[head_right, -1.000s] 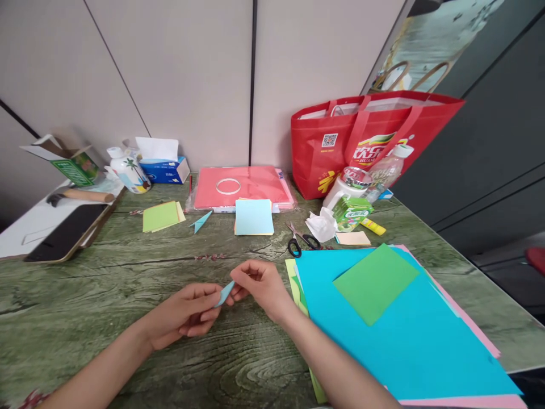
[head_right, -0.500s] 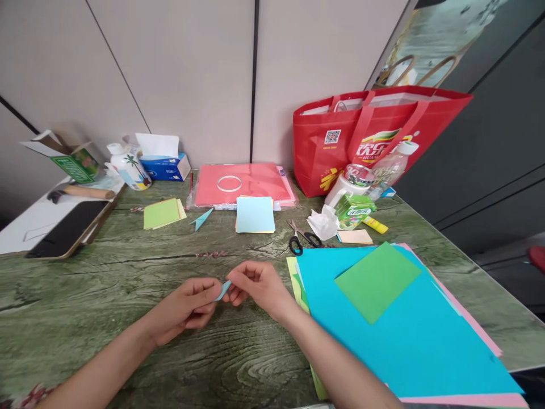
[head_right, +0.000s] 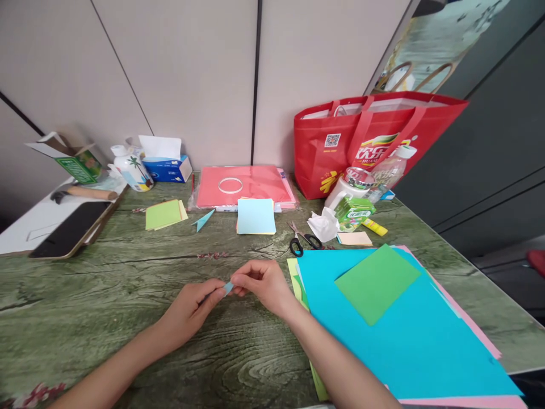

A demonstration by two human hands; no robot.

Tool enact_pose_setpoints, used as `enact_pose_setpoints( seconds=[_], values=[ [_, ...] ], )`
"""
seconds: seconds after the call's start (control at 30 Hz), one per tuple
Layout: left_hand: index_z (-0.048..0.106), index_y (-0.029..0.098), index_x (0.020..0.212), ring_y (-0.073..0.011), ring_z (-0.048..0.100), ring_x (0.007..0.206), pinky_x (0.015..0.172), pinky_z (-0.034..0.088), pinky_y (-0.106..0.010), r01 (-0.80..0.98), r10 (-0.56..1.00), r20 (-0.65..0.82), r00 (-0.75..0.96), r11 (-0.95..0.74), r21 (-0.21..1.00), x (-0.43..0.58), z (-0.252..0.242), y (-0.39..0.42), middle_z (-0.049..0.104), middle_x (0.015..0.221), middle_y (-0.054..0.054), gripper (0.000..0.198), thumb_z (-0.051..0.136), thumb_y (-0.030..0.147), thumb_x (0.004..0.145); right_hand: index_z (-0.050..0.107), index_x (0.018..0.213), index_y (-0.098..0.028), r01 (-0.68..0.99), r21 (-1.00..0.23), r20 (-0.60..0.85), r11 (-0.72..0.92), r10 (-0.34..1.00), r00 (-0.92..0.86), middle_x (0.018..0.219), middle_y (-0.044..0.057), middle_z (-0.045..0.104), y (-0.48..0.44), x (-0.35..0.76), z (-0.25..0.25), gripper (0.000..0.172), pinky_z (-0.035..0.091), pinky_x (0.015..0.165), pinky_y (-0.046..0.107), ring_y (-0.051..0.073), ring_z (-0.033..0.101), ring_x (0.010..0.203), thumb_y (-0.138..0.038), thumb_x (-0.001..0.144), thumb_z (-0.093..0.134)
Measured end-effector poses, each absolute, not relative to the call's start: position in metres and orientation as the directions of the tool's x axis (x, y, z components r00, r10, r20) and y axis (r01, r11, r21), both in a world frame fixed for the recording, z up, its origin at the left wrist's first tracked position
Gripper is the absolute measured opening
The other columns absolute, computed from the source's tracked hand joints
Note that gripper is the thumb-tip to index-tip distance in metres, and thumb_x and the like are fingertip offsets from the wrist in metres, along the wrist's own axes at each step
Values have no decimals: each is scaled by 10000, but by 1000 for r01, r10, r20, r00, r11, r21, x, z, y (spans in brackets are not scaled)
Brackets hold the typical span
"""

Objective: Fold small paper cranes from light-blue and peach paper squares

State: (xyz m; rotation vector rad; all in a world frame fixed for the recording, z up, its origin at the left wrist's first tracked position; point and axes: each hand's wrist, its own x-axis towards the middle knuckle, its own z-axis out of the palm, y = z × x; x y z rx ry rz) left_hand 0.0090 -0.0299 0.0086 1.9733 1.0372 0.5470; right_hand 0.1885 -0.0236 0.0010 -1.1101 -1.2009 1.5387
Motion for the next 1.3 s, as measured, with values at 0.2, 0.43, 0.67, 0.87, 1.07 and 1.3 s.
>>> enact_pose_setpoints(
  seconds=[0.2,0.43,0.67,0.87,1.07,1.3],
  values=[
    [473,186,620,-102,300,497,498,226,-231,473,847,21,531,-317,822,11,7,-31,336,532,58,327,355,323,893,585,638,-157,-3,-990,-139,-143,964,-227,522,-27,599,-25,186,-1,288,459,475,207,84,546,462,-427,689,673],
    [450,193,621,-100,337,460,476,271,-212,418,889,-77,452,-135,898,15,9,-32,367,487,67,329,352,381,873,584,687,-164,-52,-988,-128,-149,949,-289,584,-26,602,-24,180,-3,300,461,528,223,98,560,534,-451,677,671],
    [513,174,786,-81,405,401,417,312,-194,377,869,-195,455,10,926,16,5,-31,561,545,37,276,398,412,867,570,620,-148,-43,-986,-148,-161,966,-214,603,-19,605,-20,183,-7,294,413,510,213,81,524,507,-408,647,705],
    [534,143,723,-74,469,374,345,352,-188,293,820,-300,487,171,941,16,1,-31,647,657,-29,322,454,444,808,555,626,-160,-108,-980,-149,-166,977,-150,539,-34,588,-20,182,-4,297,444,523,223,94,547,499,-417,653,703],
    [572,119,728,-66,508,361,331,354,-170,270,793,-338,507,226,936,23,-4,-36,677,710,-56,298,471,394,786,583,672,-156,-82,-989,-113,-121,989,-100,616,-11,616,-24,173,-5,310,428,515,217,92,522,527,-458,702,649],
    [578,120,649,-68,505,354,337,342,-155,248,794,-322,516,221,943,25,5,-41,623,552,-23,311,466,375,788,545,602,-163,-60,-990,-127,-129,991,-30,566,-18,582,-27,170,-3,353,394,487,216,86,467,491,-491,692,643]
  ],
)
